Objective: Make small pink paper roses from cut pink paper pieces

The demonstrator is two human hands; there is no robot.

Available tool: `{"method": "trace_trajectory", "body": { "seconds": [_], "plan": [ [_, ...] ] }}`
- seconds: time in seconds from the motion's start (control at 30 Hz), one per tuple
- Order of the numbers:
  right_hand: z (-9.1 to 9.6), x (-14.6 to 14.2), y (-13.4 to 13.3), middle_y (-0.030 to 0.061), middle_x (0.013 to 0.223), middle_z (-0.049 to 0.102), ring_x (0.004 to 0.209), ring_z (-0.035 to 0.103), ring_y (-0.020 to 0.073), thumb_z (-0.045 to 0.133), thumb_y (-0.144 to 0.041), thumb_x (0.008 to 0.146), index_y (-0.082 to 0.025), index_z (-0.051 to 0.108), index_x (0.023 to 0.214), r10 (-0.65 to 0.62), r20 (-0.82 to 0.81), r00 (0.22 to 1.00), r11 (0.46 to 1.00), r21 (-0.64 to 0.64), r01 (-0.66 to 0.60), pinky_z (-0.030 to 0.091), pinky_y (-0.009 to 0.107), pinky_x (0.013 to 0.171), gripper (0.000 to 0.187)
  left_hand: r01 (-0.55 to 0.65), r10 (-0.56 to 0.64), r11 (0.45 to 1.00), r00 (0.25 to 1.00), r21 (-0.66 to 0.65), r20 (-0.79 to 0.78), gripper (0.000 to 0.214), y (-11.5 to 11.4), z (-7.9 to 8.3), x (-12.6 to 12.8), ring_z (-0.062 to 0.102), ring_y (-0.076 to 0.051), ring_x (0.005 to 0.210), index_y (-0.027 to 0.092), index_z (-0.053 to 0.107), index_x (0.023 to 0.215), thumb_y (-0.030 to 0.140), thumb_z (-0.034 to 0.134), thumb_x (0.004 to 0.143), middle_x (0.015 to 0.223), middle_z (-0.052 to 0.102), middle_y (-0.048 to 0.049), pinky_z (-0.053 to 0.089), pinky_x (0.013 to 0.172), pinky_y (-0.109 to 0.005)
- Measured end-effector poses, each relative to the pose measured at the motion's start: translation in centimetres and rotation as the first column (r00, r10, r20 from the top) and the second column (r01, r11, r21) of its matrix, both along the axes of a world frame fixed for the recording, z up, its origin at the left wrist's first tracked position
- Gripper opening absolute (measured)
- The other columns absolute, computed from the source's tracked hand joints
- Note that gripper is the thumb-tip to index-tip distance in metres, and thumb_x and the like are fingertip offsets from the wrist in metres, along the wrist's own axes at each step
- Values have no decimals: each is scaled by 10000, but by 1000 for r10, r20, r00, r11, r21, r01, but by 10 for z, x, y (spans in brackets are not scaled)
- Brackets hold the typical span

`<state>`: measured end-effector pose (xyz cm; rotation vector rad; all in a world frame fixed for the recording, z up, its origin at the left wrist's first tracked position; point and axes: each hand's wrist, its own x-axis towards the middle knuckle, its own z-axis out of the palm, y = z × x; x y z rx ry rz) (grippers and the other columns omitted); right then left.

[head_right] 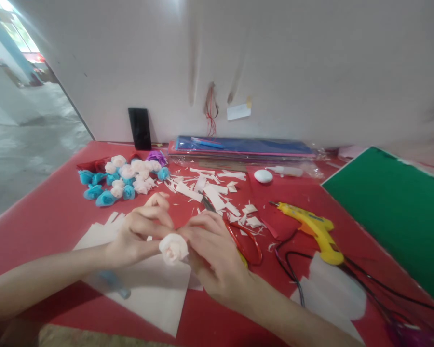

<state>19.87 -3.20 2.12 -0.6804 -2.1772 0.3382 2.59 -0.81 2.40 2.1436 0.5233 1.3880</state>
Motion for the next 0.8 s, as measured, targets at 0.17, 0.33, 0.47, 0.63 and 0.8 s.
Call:
{"method": "trace_trajectory", "body": {
  "seconds": [0.17, 0.33, 0.47, 0.63, 0.8],
  "plan": [
    [7, 2, -2, 36, 737, 603, 761, 570, 174, 368, -101, 820, -215, 575, 677, -36, -94, 995, 965, -263, 10, 468, 266, 634, 277, 63, -55, 947, 998, -314, 36, 231, 7, 2, -2, 433, -134, 646, 208, 704, 626, 385, 606, 737, 560, 577, -26, 413, 640, -309],
    [8, 5, 2, 1, 743, 659, 662, 605, 148, 437, -250, 854, -242, 684, 704, -39, -167, 985, 796, -601, -70, 475, 229, 602, 289, 216, -170, 815, 976, -537, 134, 130, 11, -1, -3, 456, -132, 683, 236, 721, 659, 359, 682, 664, 603, 567, -17, 413, 686, -309],
    [4, 5, 4, 2, 752, 683, 690, 615, 145, 533, -330, 810, -255, 734, 736, -13, -244, 970, 596, -781, -188, 476, 240, 660, 227, 331, -220, 697, 943, -636, 250, 102, 8, -3, 0, 466, -120, 725, 260, 721, 675, 176, 722, 617, 605, 556, 7, 404, 667, -257],
    [3, 0, 1, 9, 688, 687, 610, 611, 127, 633, -238, 735, -258, 738, 727, -61, -324, 944, 582, -780, -230, 481, 225, 604, 107, 419, -207, 574, 905, -703, 371, 138, 1, -2, 6, 490, -105, 672, 234, 717, 616, 97, 706, 607, 584, 551, 11, 423, 638, -242],
    [4, 0, -2, -11, 595, 661, 534, 602, 119, 639, -182, 724, -245, 713, 644, -84, -239, 967, 790, -608, -81, 473, 203, 521, 126, 402, -152, 567, 909, -719, 388, 156, -5, -4, 8, 492, -101, 652, 231, 715, 621, 77, 691, 614, 599, 556, 13, 416, 602, -236]
  ]
}}
